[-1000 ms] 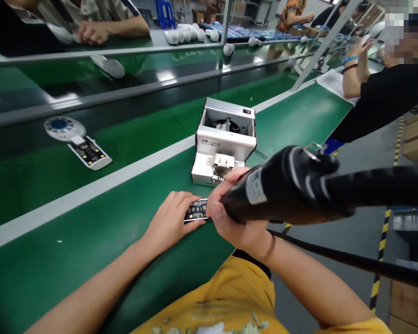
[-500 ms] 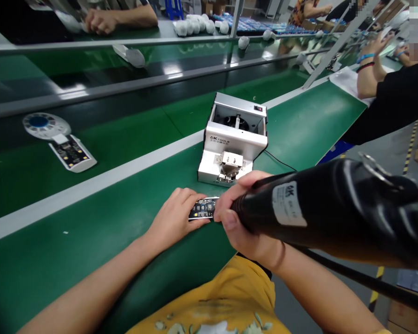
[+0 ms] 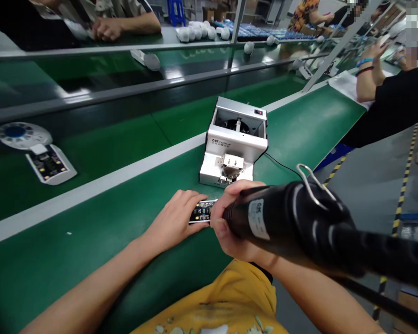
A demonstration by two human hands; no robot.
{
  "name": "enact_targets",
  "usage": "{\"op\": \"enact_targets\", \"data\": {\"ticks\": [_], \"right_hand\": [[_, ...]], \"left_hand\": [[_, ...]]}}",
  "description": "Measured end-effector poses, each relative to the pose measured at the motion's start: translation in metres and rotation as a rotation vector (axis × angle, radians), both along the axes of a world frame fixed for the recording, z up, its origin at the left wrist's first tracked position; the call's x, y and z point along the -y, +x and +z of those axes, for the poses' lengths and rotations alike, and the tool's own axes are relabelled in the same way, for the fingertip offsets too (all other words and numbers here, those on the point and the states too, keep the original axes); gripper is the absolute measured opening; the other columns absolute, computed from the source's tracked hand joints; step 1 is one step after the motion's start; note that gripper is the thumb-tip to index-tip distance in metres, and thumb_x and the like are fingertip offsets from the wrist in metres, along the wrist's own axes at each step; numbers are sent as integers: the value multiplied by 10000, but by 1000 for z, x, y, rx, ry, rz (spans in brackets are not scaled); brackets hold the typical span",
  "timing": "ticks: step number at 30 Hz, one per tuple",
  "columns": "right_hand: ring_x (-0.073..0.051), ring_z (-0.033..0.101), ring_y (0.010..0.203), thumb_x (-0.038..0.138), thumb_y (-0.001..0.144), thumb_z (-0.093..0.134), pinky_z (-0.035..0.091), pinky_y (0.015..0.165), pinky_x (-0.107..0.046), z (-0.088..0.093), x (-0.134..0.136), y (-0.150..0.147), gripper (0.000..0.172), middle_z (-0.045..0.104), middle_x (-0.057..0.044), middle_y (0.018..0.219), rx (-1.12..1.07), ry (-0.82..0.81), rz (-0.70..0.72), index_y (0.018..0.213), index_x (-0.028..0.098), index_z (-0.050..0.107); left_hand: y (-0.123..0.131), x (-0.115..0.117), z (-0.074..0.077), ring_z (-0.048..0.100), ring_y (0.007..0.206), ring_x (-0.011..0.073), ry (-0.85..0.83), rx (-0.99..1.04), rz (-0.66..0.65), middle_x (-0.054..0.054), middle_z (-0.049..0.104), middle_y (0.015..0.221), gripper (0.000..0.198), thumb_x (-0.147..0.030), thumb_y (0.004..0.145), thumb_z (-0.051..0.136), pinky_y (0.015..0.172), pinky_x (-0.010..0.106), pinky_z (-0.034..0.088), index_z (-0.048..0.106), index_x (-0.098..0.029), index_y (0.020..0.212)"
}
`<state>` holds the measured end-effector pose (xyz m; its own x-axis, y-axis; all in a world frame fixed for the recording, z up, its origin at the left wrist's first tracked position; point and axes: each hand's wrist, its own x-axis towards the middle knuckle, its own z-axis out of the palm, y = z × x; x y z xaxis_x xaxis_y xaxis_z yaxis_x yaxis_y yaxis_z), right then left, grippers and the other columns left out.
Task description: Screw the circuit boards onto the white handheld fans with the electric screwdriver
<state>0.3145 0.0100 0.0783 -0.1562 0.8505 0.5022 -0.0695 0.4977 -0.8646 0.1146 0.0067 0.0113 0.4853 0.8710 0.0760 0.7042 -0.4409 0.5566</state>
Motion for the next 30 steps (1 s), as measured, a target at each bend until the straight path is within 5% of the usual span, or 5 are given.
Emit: {"op": "enact_targets", "data": {"ticks": [2,8,13,19,30], "right_hand": [[-181,623,529,284,862,734,559,527,-374,12,-7,1,353,664,52,685,-92,43,-8,1159,288,542],[-154,560,456,200,793,751,520,478,-350,51,-48,-5,258,631,65,625,-316,261,-245,990,248,591],[-163,573,462,224,831,715,518,482,-354,38,-63,-12,234,620,65,627,-268,242,-248,1014,252,573],[-163,595,495,276,875,722,531,507,-351,21,-42,-13,257,638,58,664,-146,144,-143,1079,252,568],[-161,550,460,239,814,750,516,493,-362,42,-57,-10,246,616,67,619,-250,308,-273,1002,274,596]], "left_hand": [[-14,-4,4,545,1122,294,-62,20,-25,96,584,1293,687,-328,804,831,969,435,480,473,-190,1374],[-24,-7,5,582,1097,289,-148,-1,-23,72,630,1201,402,-293,856,768,931,438,484,559,-214,1191],[1,-1,-6,577,1125,296,-79,24,14,79,635,1231,427,-289,859,766,966,478,441,550,-216,1219],[1,-2,-8,584,1122,293,-71,34,20,76,641,1213,445,-296,844,784,960,464,434,550,-216,1214],[2,-5,-6,586,1133,301,-88,30,27,87,641,1222,450,-322,848,785,971,477,437,560,-204,1218]]}}
